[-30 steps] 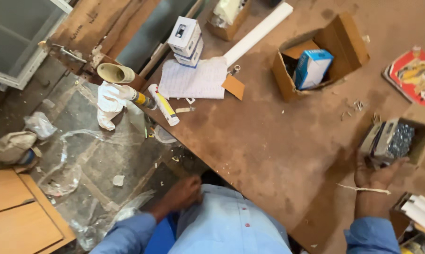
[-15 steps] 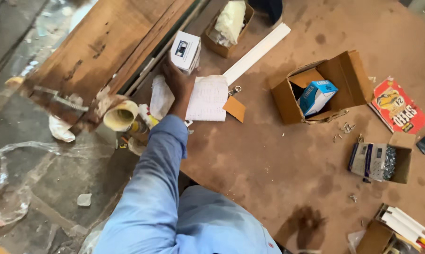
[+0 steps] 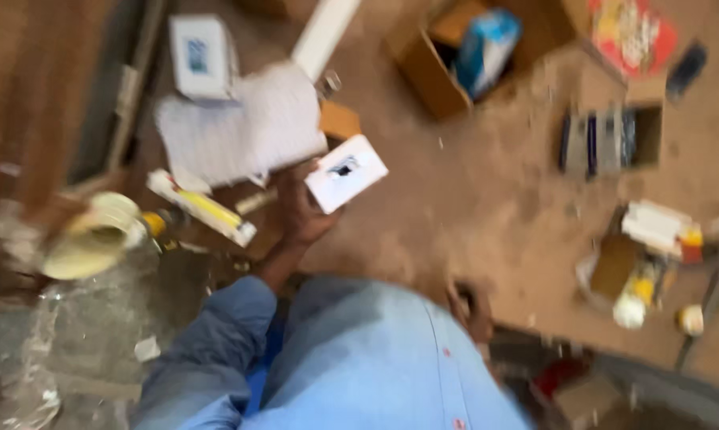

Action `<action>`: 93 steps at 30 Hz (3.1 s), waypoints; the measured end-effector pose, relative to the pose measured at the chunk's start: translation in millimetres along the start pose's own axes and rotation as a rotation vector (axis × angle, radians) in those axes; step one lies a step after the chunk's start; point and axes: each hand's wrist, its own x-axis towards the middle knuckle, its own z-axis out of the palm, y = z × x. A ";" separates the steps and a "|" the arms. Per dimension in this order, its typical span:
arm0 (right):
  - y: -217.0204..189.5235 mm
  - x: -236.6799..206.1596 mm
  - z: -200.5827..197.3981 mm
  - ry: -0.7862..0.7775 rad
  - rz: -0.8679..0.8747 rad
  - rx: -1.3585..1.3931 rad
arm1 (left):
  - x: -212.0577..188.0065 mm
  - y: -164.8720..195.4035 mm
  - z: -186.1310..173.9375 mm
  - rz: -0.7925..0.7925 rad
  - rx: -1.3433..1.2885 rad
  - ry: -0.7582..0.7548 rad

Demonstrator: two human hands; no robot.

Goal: The person opens a small cardboard box and removes white plastic spacers, placing them on the table. They then open another box and pour out screws and black plastic anchors onto the table. The person sorts the screws and anchors by hand, separating them into small piles.

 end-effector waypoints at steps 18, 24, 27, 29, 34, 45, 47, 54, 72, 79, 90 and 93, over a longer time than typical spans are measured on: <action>-38.8 79.6 15.3 -0.445 -0.546 -0.452 | -84.8 80.8 79.6 -0.039 -0.207 -0.732; -41.0 82.3 21.5 -0.377 -0.658 -0.518 | -73.1 93.6 61.5 0.069 0.023 -0.794; -43.4 80.4 19.5 -0.327 -0.677 -0.558 | -47.7 74.9 50.1 0.305 0.163 -0.826; -46.4 81.4 18.3 -0.438 -0.633 -0.355 | -20.4 46.6 36.7 0.277 0.323 -0.725; -59.2 93.0 18.6 -0.560 -0.275 -0.359 | 85.1 -48.7 -20.1 -0.136 0.779 0.040; -81.3 154.8 79.4 -0.327 0.040 -0.380 | 200.1 -84.5 -66.2 -0.707 0.543 0.191; -92.7 187.5 109.6 -0.196 -0.015 -0.287 | 199.9 -91.6 -63.7 -0.684 0.570 0.227; -142.5 217.2 130.2 -0.293 -0.344 0.414 | 161.1 -61.5 -58.4 -0.469 0.403 0.271; -70.0 99.8 -16.2 -0.593 -0.548 -0.511 | -97.0 95.7 92.0 0.059 -0.036 -0.928; -78.1 102.4 -2.0 -0.739 -0.656 -0.630 | -84.3 106.2 71.8 -0.062 0.064 -0.885; -24.9 125.3 -19.4 -0.062 -0.729 -0.739 | -104.8 108.8 67.9 0.194 0.007 -0.669; -28.6 90.7 -14.3 -0.388 -0.895 -0.363 | -103.2 117.8 71.5 0.376 0.135 -0.651</action>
